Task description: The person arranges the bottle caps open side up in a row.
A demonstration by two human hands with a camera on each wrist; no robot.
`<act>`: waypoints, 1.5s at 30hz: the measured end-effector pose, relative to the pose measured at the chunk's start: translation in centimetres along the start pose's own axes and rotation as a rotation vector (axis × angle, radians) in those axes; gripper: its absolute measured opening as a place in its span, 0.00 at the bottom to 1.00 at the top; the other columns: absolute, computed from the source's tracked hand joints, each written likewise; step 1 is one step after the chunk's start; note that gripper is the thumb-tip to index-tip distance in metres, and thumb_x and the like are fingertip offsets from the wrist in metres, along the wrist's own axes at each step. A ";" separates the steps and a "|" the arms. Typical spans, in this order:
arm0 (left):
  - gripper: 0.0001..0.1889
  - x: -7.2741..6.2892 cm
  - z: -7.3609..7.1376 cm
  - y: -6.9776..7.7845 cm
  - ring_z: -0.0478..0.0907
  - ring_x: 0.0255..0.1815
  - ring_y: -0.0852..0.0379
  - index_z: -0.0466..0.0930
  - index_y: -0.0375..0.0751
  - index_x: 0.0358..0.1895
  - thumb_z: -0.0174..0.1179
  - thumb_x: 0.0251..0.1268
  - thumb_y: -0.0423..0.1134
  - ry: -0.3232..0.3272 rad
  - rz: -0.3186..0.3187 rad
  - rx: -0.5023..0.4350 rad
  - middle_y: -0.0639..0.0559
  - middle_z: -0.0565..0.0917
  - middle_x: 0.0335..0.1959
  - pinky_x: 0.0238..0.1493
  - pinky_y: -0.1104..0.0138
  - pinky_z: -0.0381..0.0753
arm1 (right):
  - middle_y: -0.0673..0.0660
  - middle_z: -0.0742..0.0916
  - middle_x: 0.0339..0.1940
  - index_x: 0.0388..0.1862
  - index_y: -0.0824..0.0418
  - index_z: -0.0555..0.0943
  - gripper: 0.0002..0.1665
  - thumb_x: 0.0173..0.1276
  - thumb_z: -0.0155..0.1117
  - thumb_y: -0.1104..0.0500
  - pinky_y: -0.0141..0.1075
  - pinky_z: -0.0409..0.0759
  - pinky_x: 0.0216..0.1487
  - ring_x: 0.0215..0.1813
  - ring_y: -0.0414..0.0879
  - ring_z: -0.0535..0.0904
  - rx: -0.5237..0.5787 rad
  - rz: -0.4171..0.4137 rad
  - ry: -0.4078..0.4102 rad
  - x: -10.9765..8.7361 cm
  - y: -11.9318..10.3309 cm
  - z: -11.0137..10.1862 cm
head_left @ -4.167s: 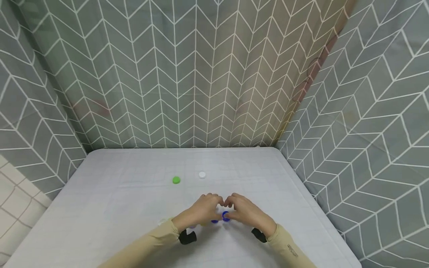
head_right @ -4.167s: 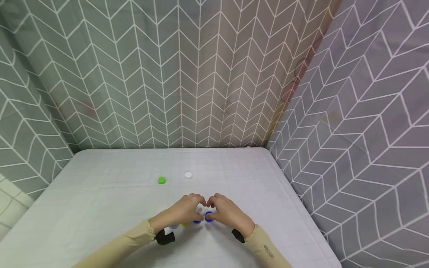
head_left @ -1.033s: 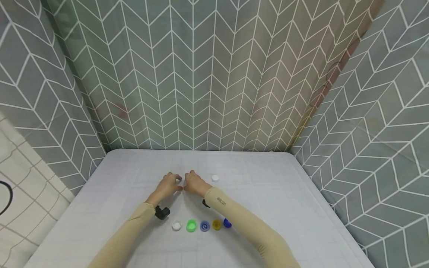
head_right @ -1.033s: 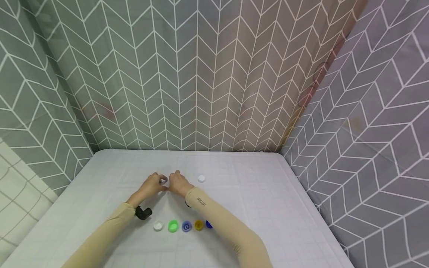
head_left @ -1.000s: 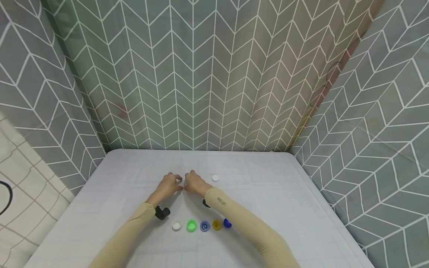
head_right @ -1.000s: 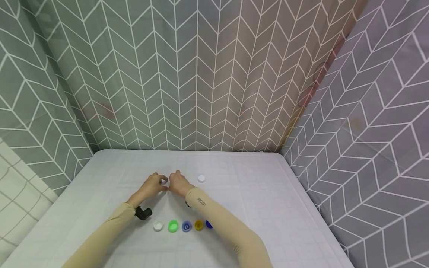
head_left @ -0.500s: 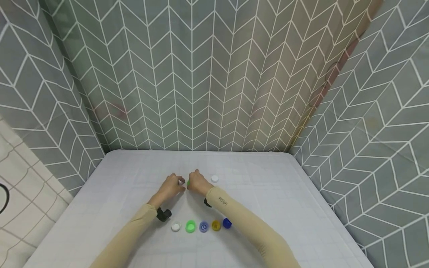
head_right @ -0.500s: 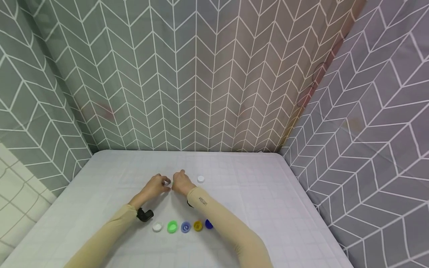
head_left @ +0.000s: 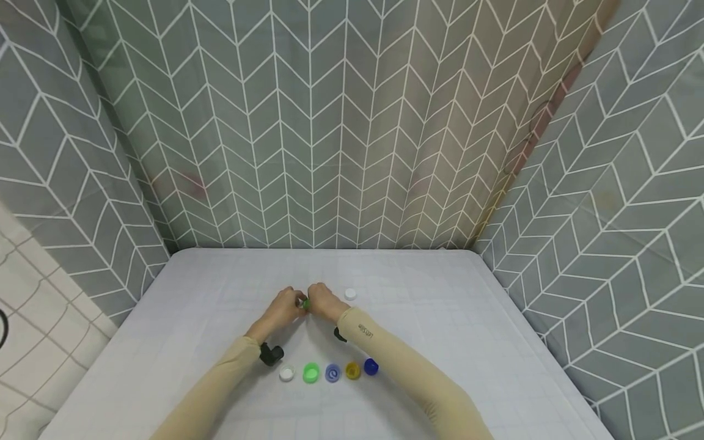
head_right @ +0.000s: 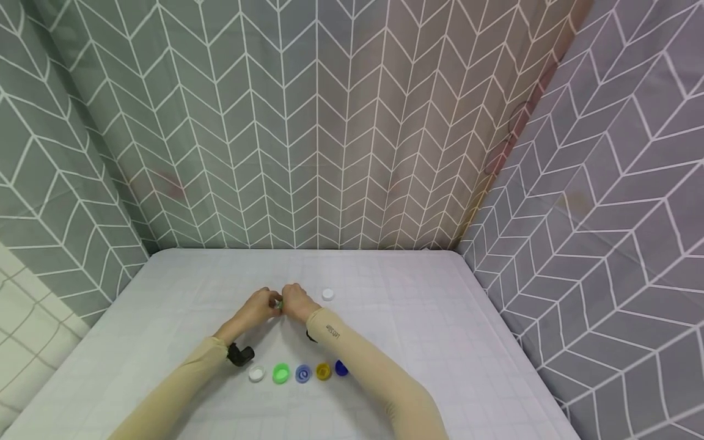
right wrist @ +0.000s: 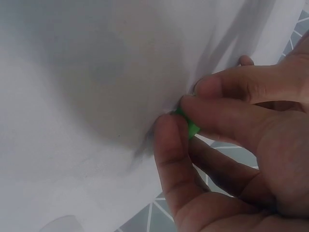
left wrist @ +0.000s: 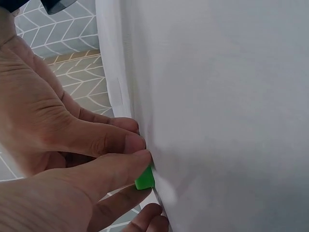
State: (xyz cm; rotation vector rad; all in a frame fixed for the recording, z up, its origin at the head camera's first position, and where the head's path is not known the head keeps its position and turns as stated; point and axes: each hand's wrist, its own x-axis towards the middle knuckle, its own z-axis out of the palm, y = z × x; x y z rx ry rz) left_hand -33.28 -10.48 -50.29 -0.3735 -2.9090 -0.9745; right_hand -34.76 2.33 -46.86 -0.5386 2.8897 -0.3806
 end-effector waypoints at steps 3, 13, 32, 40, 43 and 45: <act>0.15 -0.1 0.1 0.0 0.72 0.32 0.54 0.84 0.31 0.42 0.70 0.48 0.32 0.000 -0.004 0.002 0.45 0.77 0.31 0.32 0.65 0.71 | 0.55 0.81 0.30 0.31 0.66 0.80 0.06 0.65 0.65 0.63 0.30 0.73 0.30 0.28 0.41 0.70 0.007 -0.006 0.004 -0.1 0.0 0.1; 0.13 -0.1 -0.2 0.0 0.72 0.31 0.54 0.84 0.30 0.40 0.70 0.49 0.31 0.014 0.006 -0.010 0.45 0.78 0.30 0.32 0.65 0.72 | 0.55 0.81 0.30 0.34 0.66 0.82 0.06 0.66 0.63 0.63 0.29 0.72 0.28 0.29 0.42 0.71 0.017 -0.020 0.026 -0.3 0.1 0.1; 0.14 -0.4 -0.9 0.8 0.77 0.26 0.56 0.81 0.31 0.45 0.67 0.55 0.32 -0.031 -0.019 -0.069 0.46 0.84 0.29 0.27 0.67 0.75 | 0.56 0.86 0.31 0.36 0.66 0.82 0.09 0.63 0.67 0.59 0.28 0.71 0.28 0.27 0.42 0.73 0.069 -0.125 0.092 -1.7 1.0 -0.8; 0.17 -0.4 -1.1 1.8 0.80 0.29 0.55 0.80 0.30 0.47 0.67 0.55 0.33 -0.051 -0.013 -0.111 0.44 0.85 0.31 0.29 0.65 0.79 | 0.56 0.88 0.36 0.40 0.64 0.83 0.10 0.63 0.67 0.59 0.29 0.75 0.34 0.32 0.41 0.77 0.075 -0.134 0.118 -2.9 1.5 -1.6; 0.16 -0.5 -1.2 2.2 0.81 0.29 0.55 0.80 0.31 0.47 0.68 0.55 0.34 -0.050 0.006 -0.125 0.44 0.85 0.31 0.30 0.65 0.79 | 0.55 0.88 0.37 0.41 0.63 0.83 0.11 0.62 0.68 0.58 0.29 0.76 0.36 0.34 0.41 0.79 0.071 -0.154 0.146 -3.5 1.9 -1.9; 0.16 -0.7 -1.3 2.6 0.81 0.29 0.55 0.80 0.31 0.47 0.68 0.56 0.34 -0.054 0.023 -0.138 0.45 0.86 0.31 0.30 0.65 0.79 | 0.55 0.88 0.38 0.42 0.64 0.83 0.12 0.62 0.68 0.58 0.30 0.77 0.37 0.36 0.42 0.80 0.086 -0.161 0.159 -4.0 2.2 -2.1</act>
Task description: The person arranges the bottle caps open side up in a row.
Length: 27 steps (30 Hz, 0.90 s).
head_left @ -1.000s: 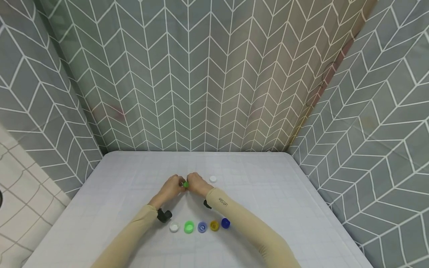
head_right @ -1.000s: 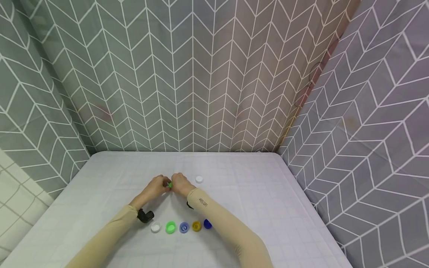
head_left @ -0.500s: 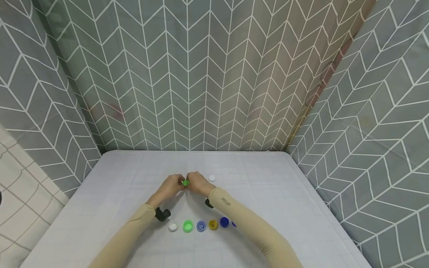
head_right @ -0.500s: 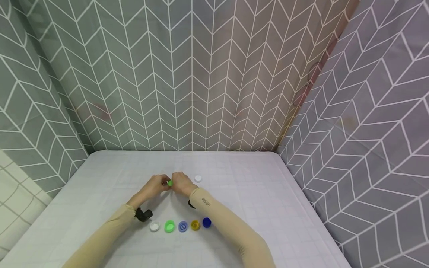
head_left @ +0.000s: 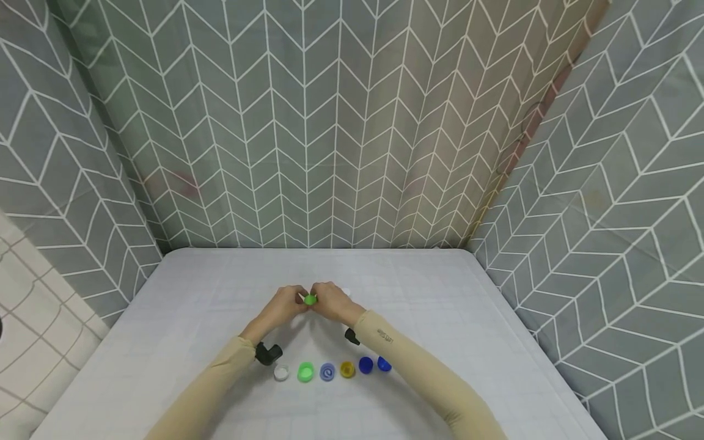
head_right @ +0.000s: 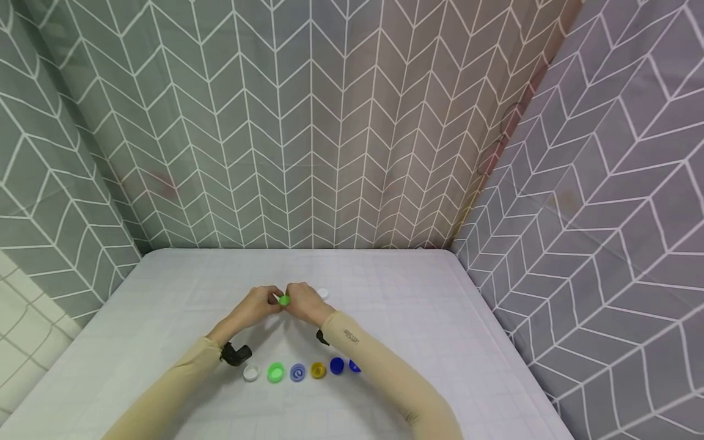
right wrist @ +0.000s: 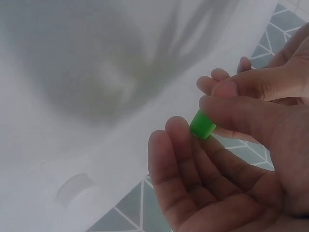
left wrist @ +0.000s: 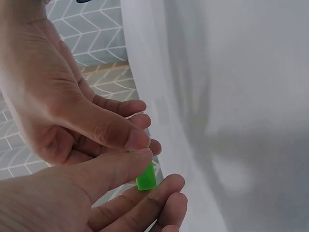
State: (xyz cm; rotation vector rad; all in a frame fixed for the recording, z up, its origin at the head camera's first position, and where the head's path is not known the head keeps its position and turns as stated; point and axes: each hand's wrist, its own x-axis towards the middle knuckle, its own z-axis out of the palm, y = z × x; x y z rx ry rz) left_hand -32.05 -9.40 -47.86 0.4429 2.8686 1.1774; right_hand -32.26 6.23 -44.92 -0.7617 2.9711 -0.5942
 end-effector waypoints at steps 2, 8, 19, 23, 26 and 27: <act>0.16 -0.1 0.0 0.3 0.81 0.29 0.56 0.80 0.31 0.47 0.67 0.55 0.33 -0.010 0.016 -0.017 0.46 0.86 0.30 0.31 0.64 0.79 | 0.56 0.88 0.38 0.43 0.64 0.83 0.13 0.61 0.68 0.60 0.30 0.77 0.37 0.37 0.42 0.81 0.016 -0.005 0.007 -0.5 0.2 -0.3; 0.16 -0.5 0.1 1.8 0.80 0.27 0.58 0.79 0.32 0.47 0.67 0.56 0.32 -0.036 0.039 -0.045 0.48 0.85 0.27 0.29 0.66 0.79 | 0.57 0.88 0.39 0.46 0.65 0.82 0.15 0.60 0.67 0.63 0.30 0.78 0.38 0.38 0.43 0.81 0.053 -0.030 0.019 -2.2 0.8 -1.2; 0.13 -1.7 0.8 4.1 0.82 0.28 0.56 0.78 0.36 0.44 0.67 0.58 0.34 -0.070 0.104 -0.105 0.51 0.85 0.27 0.29 0.68 0.79 | 0.54 0.87 0.38 0.45 0.62 0.83 0.11 0.64 0.64 0.63 0.26 0.77 0.34 0.39 0.42 0.82 0.154 -0.080 0.065 -5.5 1.7 -3.0; 0.14 -1.9 1.0 4.6 0.81 0.29 0.58 0.77 0.37 0.44 0.68 0.56 0.35 -0.085 0.131 -0.131 0.52 0.84 0.28 0.30 0.67 0.79 | 0.54 0.87 0.38 0.45 0.62 0.84 0.10 0.65 0.63 0.63 0.25 0.77 0.32 0.36 0.39 0.81 0.189 -0.091 0.073 -6.6 2.0 -3.4; 0.15 -2.1 1.4 4.7 0.81 0.29 0.60 0.76 0.37 0.43 0.69 0.55 0.36 -0.106 0.143 -0.143 0.52 0.85 0.28 0.31 0.67 0.80 | 0.54 0.87 0.38 0.45 0.63 0.83 0.11 0.65 0.63 0.62 0.25 0.77 0.31 0.34 0.37 0.80 0.214 -0.093 0.066 -7.3 2.3 -3.5; 0.15 -2.1 1.5 4.7 0.80 0.29 0.61 0.76 0.37 0.44 0.69 0.55 0.36 -0.115 0.149 -0.142 0.52 0.85 0.28 0.31 0.67 0.80 | 0.54 0.87 0.38 0.45 0.63 0.83 0.11 0.64 0.64 0.63 0.25 0.76 0.30 0.33 0.37 0.80 0.221 -0.092 0.062 -7.5 2.4 -3.5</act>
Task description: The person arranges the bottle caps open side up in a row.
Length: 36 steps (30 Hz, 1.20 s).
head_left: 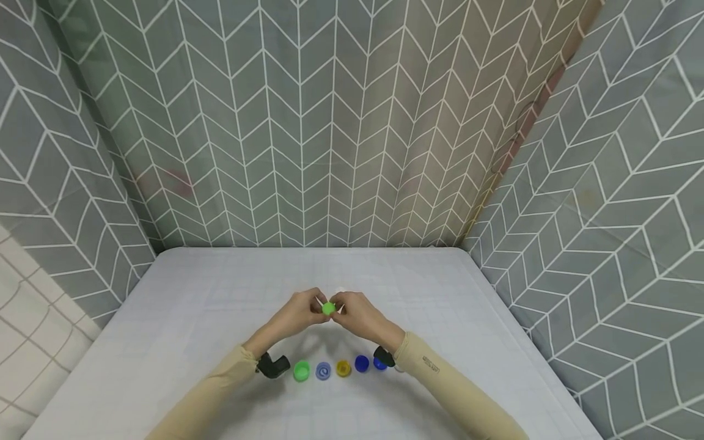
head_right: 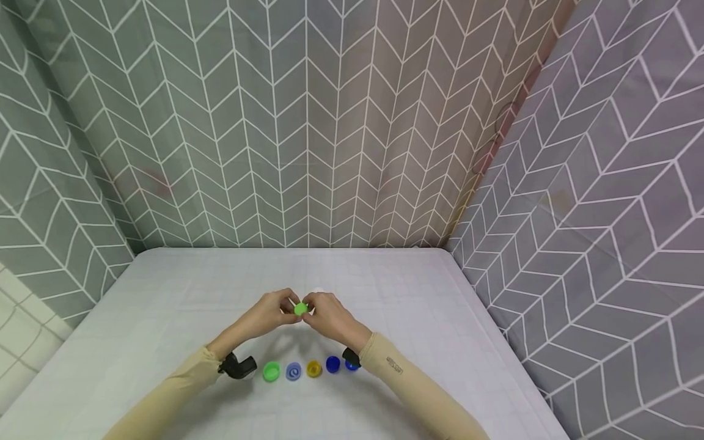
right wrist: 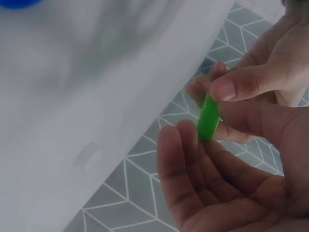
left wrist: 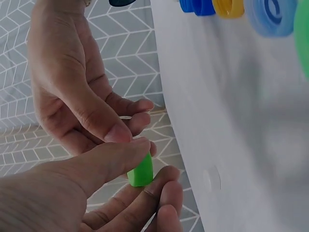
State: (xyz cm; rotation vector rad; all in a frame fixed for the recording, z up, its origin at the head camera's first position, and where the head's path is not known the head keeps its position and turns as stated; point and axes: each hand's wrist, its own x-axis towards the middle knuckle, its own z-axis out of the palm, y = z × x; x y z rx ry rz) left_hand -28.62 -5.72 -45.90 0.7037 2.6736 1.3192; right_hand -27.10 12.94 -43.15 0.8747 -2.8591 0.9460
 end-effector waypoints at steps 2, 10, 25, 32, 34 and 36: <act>0.16 -0.1 0.3 0.1 0.80 0.29 0.61 0.76 0.38 0.44 0.70 0.54 0.36 -0.016 0.007 -0.002 0.53 0.85 0.28 0.31 0.67 0.79 | 0.54 0.87 0.38 0.45 0.63 0.83 0.11 0.64 0.64 0.63 0.25 0.76 0.30 0.33 0.36 0.79 0.009 0.002 -0.005 -0.4 0.1 0.0; 0.16 -0.1 0.7 0.6 0.80 0.30 0.61 0.76 0.38 0.46 0.68 0.56 0.37 -0.037 0.028 0.004 0.53 0.85 0.29 0.31 0.68 0.79 | 0.54 0.87 0.38 0.47 0.62 0.83 0.13 0.63 0.66 0.62 0.25 0.76 0.32 0.33 0.36 0.78 -0.023 -0.006 0.028 -1.3 0.7 -0.3; 0.09 0.1 0.8 1.2 0.81 0.34 0.61 0.77 0.42 0.40 0.66 0.60 0.37 -0.017 0.043 0.004 0.54 0.86 0.32 0.34 0.68 0.80 | 0.51 0.86 0.36 0.42 0.60 0.84 0.08 0.64 0.64 0.64 0.26 0.75 0.29 0.30 0.36 0.77 0.018 -0.014 0.071 -1.9 1.4 -0.6; 0.07 0.0 0.6 2.1 0.81 0.33 0.61 0.77 0.42 0.38 0.65 0.61 0.38 -0.001 0.023 -0.032 0.54 0.85 0.30 0.34 0.66 0.79 | 0.52 0.87 0.37 0.43 0.60 0.83 0.08 0.65 0.64 0.64 0.26 0.76 0.30 0.32 0.39 0.79 0.035 -0.024 0.112 -2.1 1.3 -0.9; 0.08 0.0 0.6 2.1 0.81 0.34 0.59 0.77 0.43 0.38 0.64 0.63 0.41 -0.003 0.014 -0.043 0.53 0.85 0.31 0.35 0.66 0.79 | 0.53 0.87 0.38 0.44 0.60 0.83 0.08 0.66 0.63 0.64 0.26 0.76 0.30 0.33 0.40 0.81 0.053 -0.023 0.117 -2.2 1.4 -0.9; 0.10 0.0 0.6 2.0 0.81 0.35 0.58 0.78 0.44 0.38 0.62 0.65 0.46 -0.003 0.013 -0.049 0.50 0.86 0.33 0.35 0.65 0.79 | 0.53 0.88 0.38 0.45 0.60 0.83 0.09 0.66 0.62 0.64 0.26 0.77 0.31 0.34 0.43 0.83 0.068 -0.023 0.127 -2.4 1.4 -0.8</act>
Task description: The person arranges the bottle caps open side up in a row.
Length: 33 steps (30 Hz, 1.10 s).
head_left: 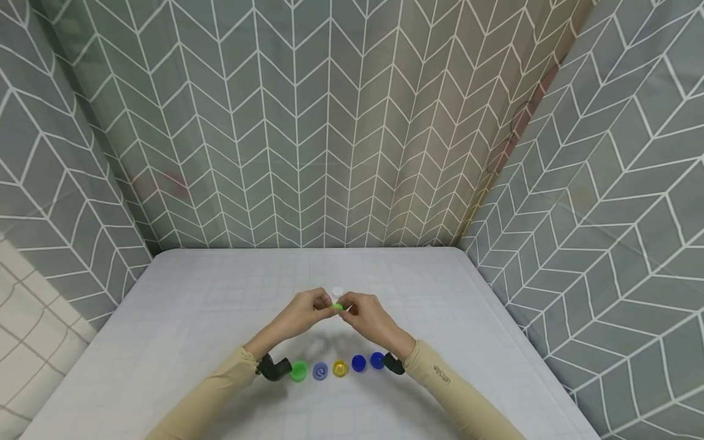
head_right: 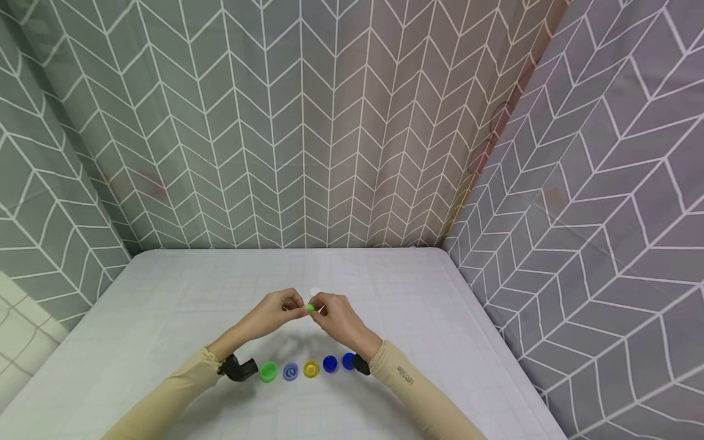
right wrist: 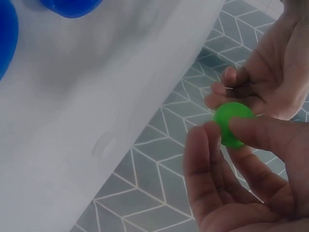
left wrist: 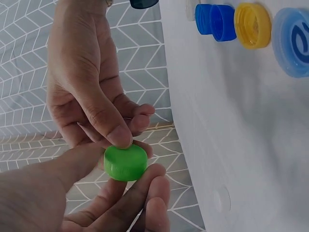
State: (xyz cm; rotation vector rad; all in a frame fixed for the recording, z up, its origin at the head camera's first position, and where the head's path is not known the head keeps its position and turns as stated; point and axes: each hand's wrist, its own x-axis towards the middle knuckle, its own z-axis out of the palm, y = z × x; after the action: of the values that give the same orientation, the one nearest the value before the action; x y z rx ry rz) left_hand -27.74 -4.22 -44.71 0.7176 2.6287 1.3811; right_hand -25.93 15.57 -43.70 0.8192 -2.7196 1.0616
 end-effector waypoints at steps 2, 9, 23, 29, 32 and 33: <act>0.12 0.0 0.0 -0.1 0.81 0.36 0.58 0.78 0.45 0.37 0.61 0.65 0.49 0.005 0.003 0.001 0.49 0.86 0.33 0.36 0.64 0.78 | 0.54 0.88 0.38 0.45 0.60 0.82 0.09 0.66 0.62 0.64 0.27 0.78 0.32 0.35 0.44 0.84 0.012 -0.003 0.010 -0.1 0.1 0.0; 0.10 -0.1 0.1 -0.3 0.80 0.35 0.61 0.78 0.45 0.37 0.64 0.63 0.46 0.010 0.020 0.017 0.56 0.85 0.32 0.36 0.65 0.79 | 0.55 0.88 0.42 0.44 0.62 0.82 0.10 0.65 0.62 0.67 0.28 0.81 0.41 0.38 0.45 0.85 0.033 -0.034 0.005 -0.5 0.2 0.0; 0.19 0.1 0.4 -0.4 0.82 0.40 0.61 0.81 0.41 0.52 0.69 0.56 0.39 0.014 0.032 0.071 0.54 0.87 0.38 0.44 0.64 0.80 | 0.57 0.87 0.41 0.47 0.64 0.80 0.12 0.64 0.65 0.66 0.27 0.81 0.42 0.40 0.47 0.86 0.077 -0.035 0.015 -0.7 0.4 0.4; 0.22 0.1 0.5 -0.1 0.83 0.43 0.57 0.80 0.37 0.56 0.68 0.57 0.37 0.010 0.036 0.083 0.49 0.87 0.44 0.45 0.63 0.82 | 0.60 0.86 0.41 0.53 0.67 0.77 0.19 0.64 0.65 0.66 0.26 0.81 0.42 0.41 0.49 0.86 0.078 -0.026 0.031 -0.7 0.4 0.4; 0.20 0.1 0.5 0.2 0.83 0.44 0.56 0.82 0.38 0.54 0.68 0.57 0.36 0.014 0.027 0.080 0.48 0.86 0.47 0.43 0.64 0.82 | 0.61 0.86 0.42 0.54 0.68 0.77 0.19 0.64 0.65 0.66 0.27 0.81 0.42 0.42 0.50 0.86 0.070 -0.030 0.032 -0.7 0.5 0.3; 0.19 0.2 0.6 0.3 0.83 0.44 0.55 0.82 0.38 0.53 0.68 0.57 0.36 0.014 0.025 0.078 0.48 0.86 0.47 0.43 0.64 0.83 | 0.61 0.85 0.42 0.54 0.69 0.77 0.19 0.64 0.65 0.66 0.27 0.82 0.42 0.42 0.50 0.86 0.068 -0.032 0.031 -0.7 0.5 0.2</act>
State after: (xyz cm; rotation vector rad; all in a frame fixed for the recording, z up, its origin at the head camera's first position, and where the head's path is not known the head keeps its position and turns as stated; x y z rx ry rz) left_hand -27.62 -3.57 -44.82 0.7544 2.7073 1.3006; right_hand -25.53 16.06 -44.36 0.8459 -2.6497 1.1557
